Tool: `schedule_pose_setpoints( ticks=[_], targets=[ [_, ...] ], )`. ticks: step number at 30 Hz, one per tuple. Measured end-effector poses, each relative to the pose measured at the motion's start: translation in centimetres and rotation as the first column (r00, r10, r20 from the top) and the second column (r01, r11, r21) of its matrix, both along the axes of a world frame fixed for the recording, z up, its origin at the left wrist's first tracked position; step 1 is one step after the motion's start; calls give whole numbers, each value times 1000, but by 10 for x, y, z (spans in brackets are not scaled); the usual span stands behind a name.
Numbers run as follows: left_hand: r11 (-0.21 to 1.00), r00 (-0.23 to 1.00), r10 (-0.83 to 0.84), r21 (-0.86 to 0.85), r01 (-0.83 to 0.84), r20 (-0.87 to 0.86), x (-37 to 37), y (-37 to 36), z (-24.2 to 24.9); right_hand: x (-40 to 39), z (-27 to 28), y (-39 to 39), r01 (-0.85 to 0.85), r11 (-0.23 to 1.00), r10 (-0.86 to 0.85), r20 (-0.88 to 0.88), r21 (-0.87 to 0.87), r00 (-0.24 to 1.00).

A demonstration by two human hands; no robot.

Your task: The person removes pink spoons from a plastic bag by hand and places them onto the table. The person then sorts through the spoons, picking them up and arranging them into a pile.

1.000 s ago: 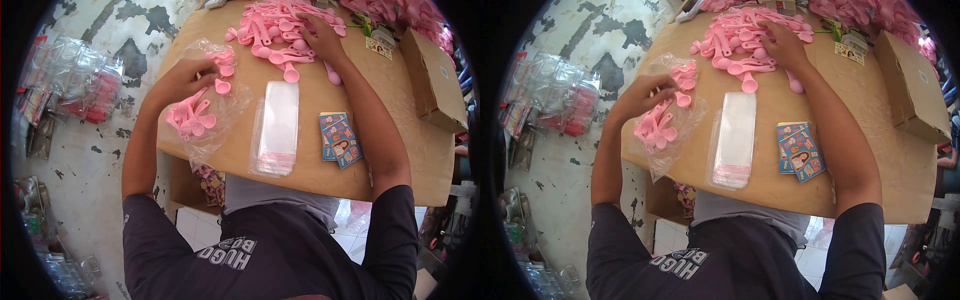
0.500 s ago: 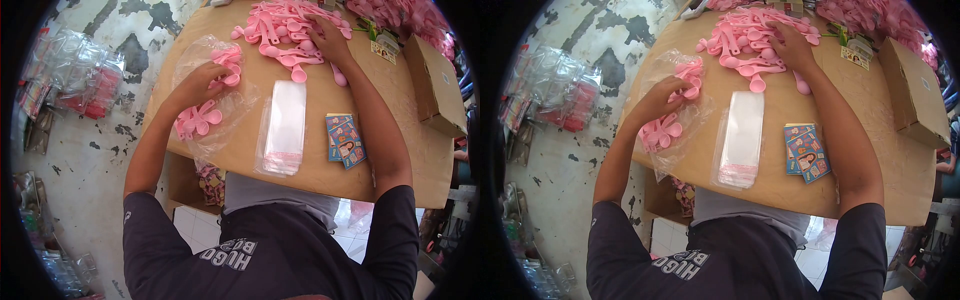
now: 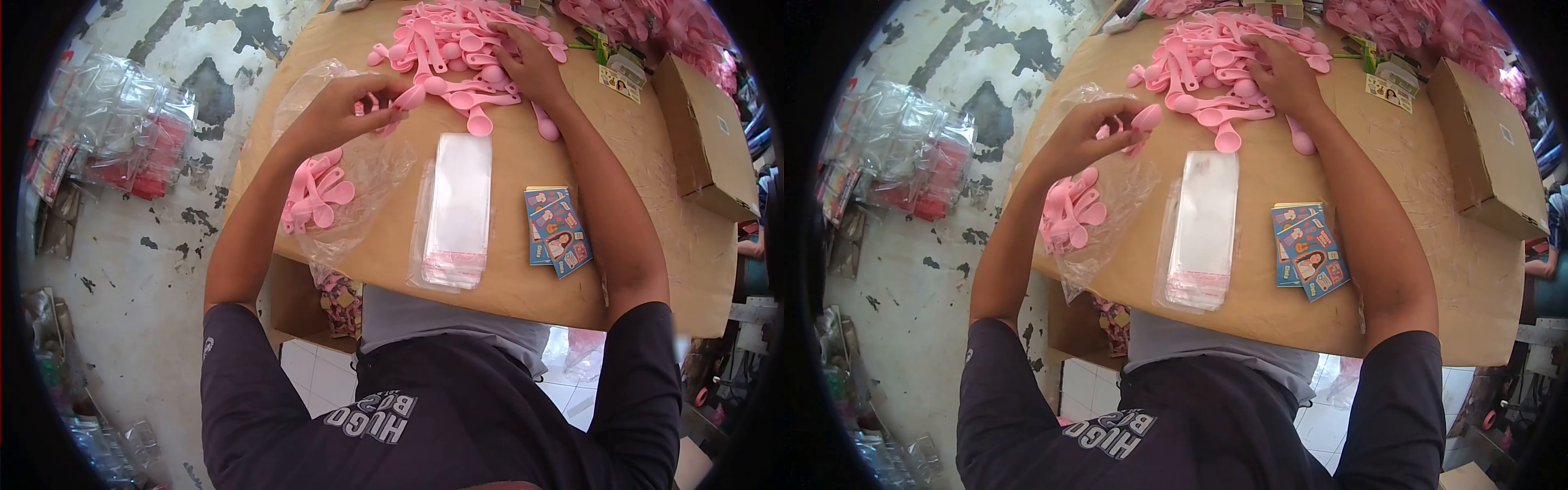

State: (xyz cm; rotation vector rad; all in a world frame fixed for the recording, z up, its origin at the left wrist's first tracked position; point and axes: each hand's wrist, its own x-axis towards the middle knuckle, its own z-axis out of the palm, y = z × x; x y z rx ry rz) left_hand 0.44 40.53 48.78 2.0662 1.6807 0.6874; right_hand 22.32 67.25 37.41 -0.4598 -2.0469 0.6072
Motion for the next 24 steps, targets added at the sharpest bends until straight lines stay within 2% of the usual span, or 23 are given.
schedule_pose_setpoints(
  ticks=[2,4,5,7,8,10,11,13,16,17,19,20,22,24],
  targets=[
    [1000,999,-1,-29,0,-44,7,15,9,-2,0,0,-18,999,18,-1,-34,1000],
    [967,975,-4,246,60,-224,18,31,17,-4,-6,8,28,996,-28,1,90,1000],
    [969,974,15,245,42,-226,22,41,16,-4,-8,11,7,997,-7,4,75,1000],
    [806,979,52,587,76,-198,25,53,15,-4,-8,13,-15,997,14,18,74,1000],
    [807,977,64,587,68,-201,23,47,20,-4,-6,11,-15,997,12,33,74,999],
    [897,971,31,435,77,-237,21,35,30,-4,-4,9,3,996,-6,34,90,999],
    [900,971,22,428,84,-239,20,26,35,-3,-3,6,-10,999,8,26,50,1000],
    [994,953,8,103,24,-304,12,3,45,1,-3,4,-15,1000,15,21,4,1000],
    [997,922,-17,-76,-13,-388,-15,-24,37,-1,-2,4,-21,1000,21,30,-8,999],
    [997,923,-16,-75,-14,-385,-20,-33,38,-1,-1,3,-24,1000,24,24,-6,999],
    [931,879,83,-278,-237,-470,-29,-50,40,-1,-1,4,-27,1000,27,19,0,999],
    [932,879,84,-276,-237,-470,-37,-56,37,-1,-3,5,-17,1000,17,23,4,1000],
    [865,698,228,-188,-465,-679,-54,-69,20,-2,-2,5,-8,1000,7,24,10,1000],
    [861,654,246,-148,-486,-715,-63,-76,6,-2,-2,4,-13,1000,13,30,-2,999]
  ],
)
